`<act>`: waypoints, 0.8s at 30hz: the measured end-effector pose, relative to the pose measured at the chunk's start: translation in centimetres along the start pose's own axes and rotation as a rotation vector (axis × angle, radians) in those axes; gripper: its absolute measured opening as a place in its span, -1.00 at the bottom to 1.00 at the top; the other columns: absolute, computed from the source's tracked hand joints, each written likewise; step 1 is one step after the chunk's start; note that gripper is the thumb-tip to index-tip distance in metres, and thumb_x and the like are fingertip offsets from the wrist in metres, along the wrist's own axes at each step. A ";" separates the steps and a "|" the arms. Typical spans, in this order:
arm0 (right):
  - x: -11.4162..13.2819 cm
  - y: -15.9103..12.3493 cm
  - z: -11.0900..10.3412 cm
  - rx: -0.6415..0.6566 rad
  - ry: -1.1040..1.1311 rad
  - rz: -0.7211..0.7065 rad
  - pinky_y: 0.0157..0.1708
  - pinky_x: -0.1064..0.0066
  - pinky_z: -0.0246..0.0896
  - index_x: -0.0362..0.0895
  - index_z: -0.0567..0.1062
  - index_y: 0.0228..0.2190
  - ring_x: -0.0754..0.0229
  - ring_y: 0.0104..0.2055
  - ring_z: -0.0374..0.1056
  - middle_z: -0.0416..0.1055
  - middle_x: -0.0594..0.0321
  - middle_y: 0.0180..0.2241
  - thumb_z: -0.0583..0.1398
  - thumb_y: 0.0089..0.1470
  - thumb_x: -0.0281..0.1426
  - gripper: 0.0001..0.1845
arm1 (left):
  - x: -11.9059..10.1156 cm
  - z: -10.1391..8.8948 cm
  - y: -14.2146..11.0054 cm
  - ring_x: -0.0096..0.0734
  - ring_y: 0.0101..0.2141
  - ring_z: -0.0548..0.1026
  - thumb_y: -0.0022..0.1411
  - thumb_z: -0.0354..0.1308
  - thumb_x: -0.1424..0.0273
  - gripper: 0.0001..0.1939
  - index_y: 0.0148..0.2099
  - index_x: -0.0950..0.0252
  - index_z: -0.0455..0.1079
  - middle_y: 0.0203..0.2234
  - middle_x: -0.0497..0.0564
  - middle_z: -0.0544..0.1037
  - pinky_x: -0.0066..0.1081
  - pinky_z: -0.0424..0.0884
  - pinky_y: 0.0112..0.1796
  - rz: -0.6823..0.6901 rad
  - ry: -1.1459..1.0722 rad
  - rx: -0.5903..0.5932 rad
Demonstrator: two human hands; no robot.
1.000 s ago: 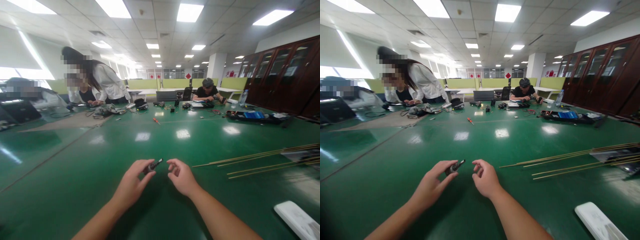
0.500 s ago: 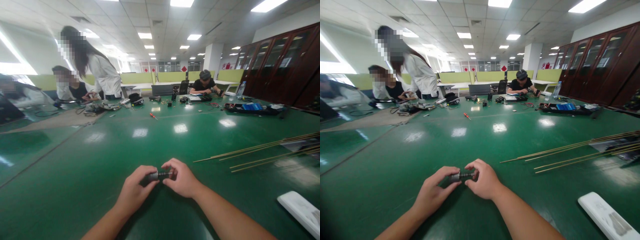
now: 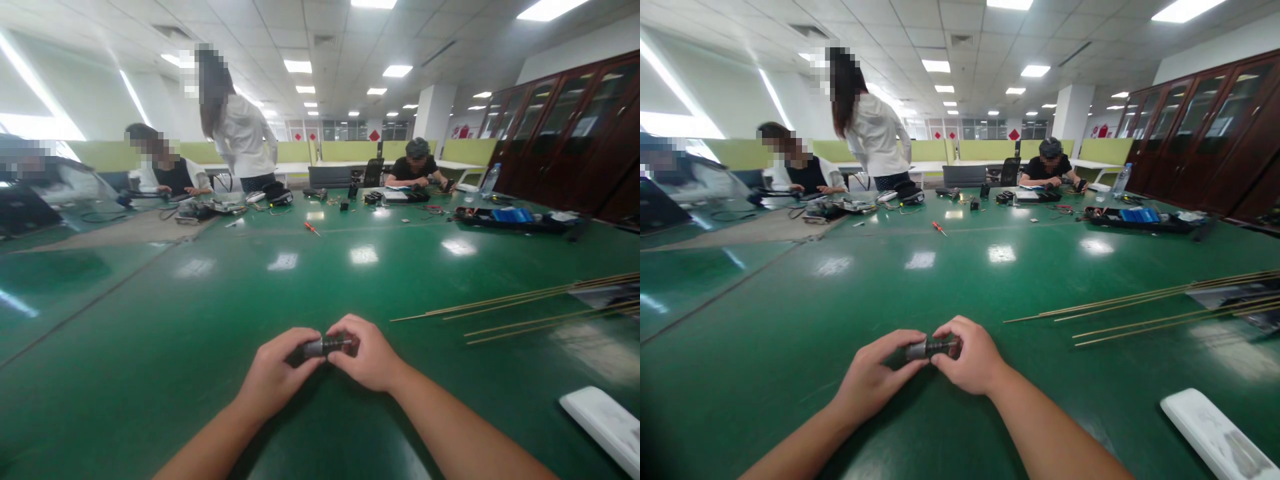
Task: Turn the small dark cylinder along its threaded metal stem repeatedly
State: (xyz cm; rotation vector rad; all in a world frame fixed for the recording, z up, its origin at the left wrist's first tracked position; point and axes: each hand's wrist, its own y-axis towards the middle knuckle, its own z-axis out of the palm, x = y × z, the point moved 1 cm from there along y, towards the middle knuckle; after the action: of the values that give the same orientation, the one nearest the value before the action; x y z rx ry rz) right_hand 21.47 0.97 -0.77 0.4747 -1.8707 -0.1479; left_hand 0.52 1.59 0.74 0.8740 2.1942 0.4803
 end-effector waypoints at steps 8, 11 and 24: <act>0.1 0.1 0.0 0.008 -0.020 -0.022 -0.38 0.43 0.21 -0.11 0.60 -0.31 0.24 -0.39 0.33 0.43 0.26 -0.37 0.33 -0.02 -0.43 -0.85 | 0.4 0.1 -0.1 -0.34 -0.23 0.61 0.19 0.31 0.33 -0.77 -0.08 0.19 0.50 -0.23 -0.01 0.64 -0.42 0.52 -0.15 -0.040 0.005 0.010; 0.2 0.2 -0.1 0.012 -0.023 -0.022 -0.34 0.41 0.22 -0.11 0.61 -0.33 0.21 -0.36 0.35 0.46 0.25 -0.37 0.33 0.00 -0.42 -0.89 | 0.4 0.1 -0.1 -0.31 -0.24 0.62 0.19 0.31 0.30 -0.77 -0.09 0.20 0.52 -0.24 0.01 0.65 -0.40 0.53 -0.16 -0.046 -0.002 0.006; 0.3 0.3 -0.2 0.008 -0.003 -0.018 -0.35 0.42 0.22 -0.12 0.61 -0.36 0.22 -0.36 0.35 0.47 0.24 -0.37 0.32 0.00 -0.44 -0.91 | 0.2 0.1 0.0 -0.28 -0.25 0.63 0.15 0.33 0.29 -0.75 -0.11 0.20 0.55 -0.25 0.01 0.67 -0.38 0.57 -0.15 -0.070 0.029 -0.002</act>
State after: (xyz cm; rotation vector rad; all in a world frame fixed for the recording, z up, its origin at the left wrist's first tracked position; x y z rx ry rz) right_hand 21.51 1.20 -0.33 0.4974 -1.8706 -0.1533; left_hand 0.46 1.72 0.58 0.7907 2.2419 0.4638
